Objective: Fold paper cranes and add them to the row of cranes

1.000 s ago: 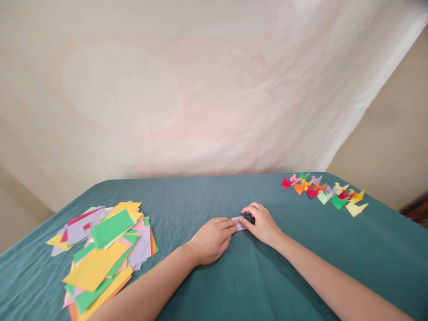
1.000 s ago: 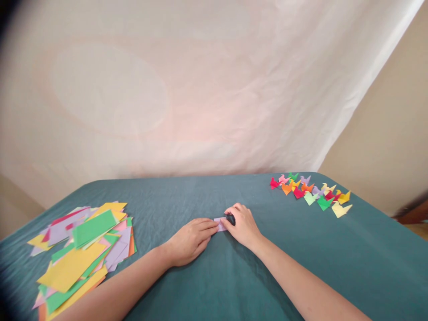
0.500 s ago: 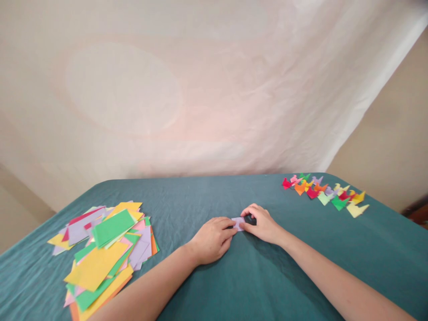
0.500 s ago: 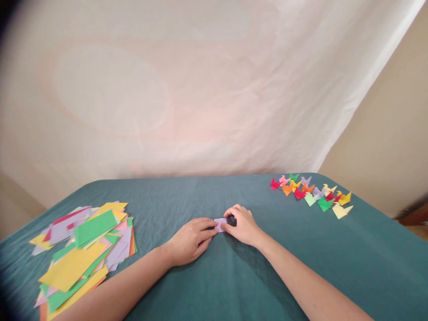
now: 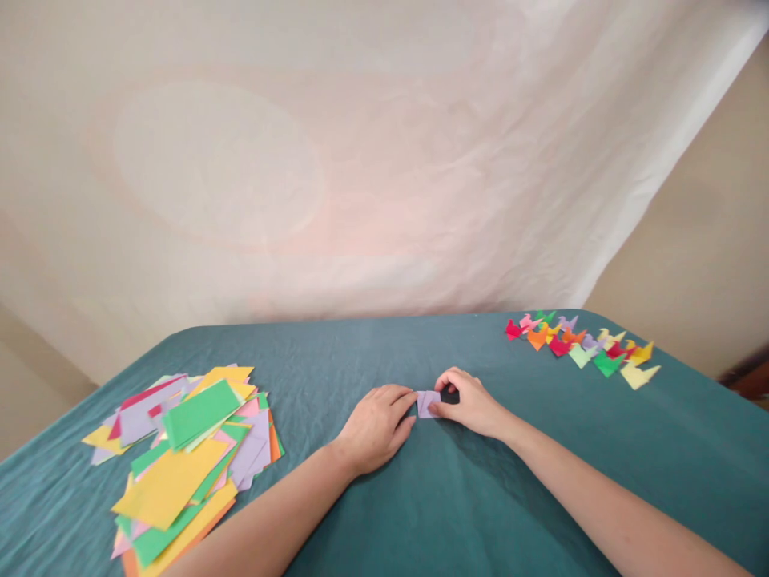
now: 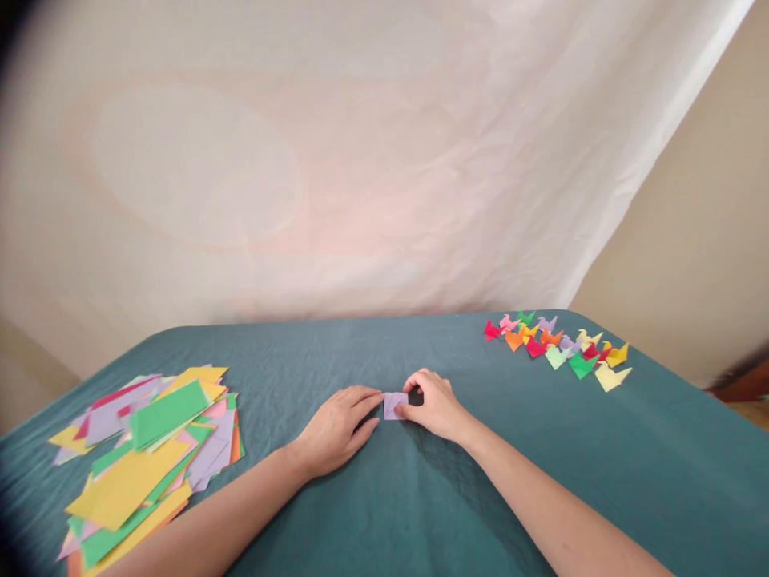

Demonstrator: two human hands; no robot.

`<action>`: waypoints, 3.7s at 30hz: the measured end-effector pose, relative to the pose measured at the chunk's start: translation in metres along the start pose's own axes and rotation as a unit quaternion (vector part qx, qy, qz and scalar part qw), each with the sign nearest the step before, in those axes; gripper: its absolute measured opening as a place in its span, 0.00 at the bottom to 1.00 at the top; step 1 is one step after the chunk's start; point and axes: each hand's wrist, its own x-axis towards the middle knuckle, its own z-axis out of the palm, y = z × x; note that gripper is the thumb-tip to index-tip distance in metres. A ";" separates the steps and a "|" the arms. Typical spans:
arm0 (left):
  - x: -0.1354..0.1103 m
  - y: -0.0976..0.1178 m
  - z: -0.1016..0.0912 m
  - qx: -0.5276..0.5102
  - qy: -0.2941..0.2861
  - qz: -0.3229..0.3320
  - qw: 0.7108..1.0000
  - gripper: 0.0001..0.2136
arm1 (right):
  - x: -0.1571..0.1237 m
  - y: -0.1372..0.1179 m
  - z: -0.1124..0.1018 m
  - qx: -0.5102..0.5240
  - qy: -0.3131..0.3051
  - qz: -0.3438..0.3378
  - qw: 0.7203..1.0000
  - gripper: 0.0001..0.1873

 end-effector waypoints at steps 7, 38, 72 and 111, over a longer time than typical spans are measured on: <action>-0.002 -0.004 0.003 -0.018 0.013 -0.017 1.000 0.22 | 0.001 0.007 0.002 0.203 -0.015 0.018 0.979 0.13; -0.001 -0.007 -0.003 -0.019 0.102 0.019 0.994 0.07 | -0.014 -0.028 -0.005 -0.036 0.067 -0.238 0.968 0.08; 0.004 -0.010 0.000 0.000 -0.020 0.087 0.996 0.11 | -0.008 -0.007 -0.008 -0.255 -0.033 -0.334 0.907 0.11; -0.001 -0.010 -0.001 0.000 0.010 0.026 1.000 0.11 | -0.007 -0.019 0.002 0.040 -0.026 -0.076 0.996 0.07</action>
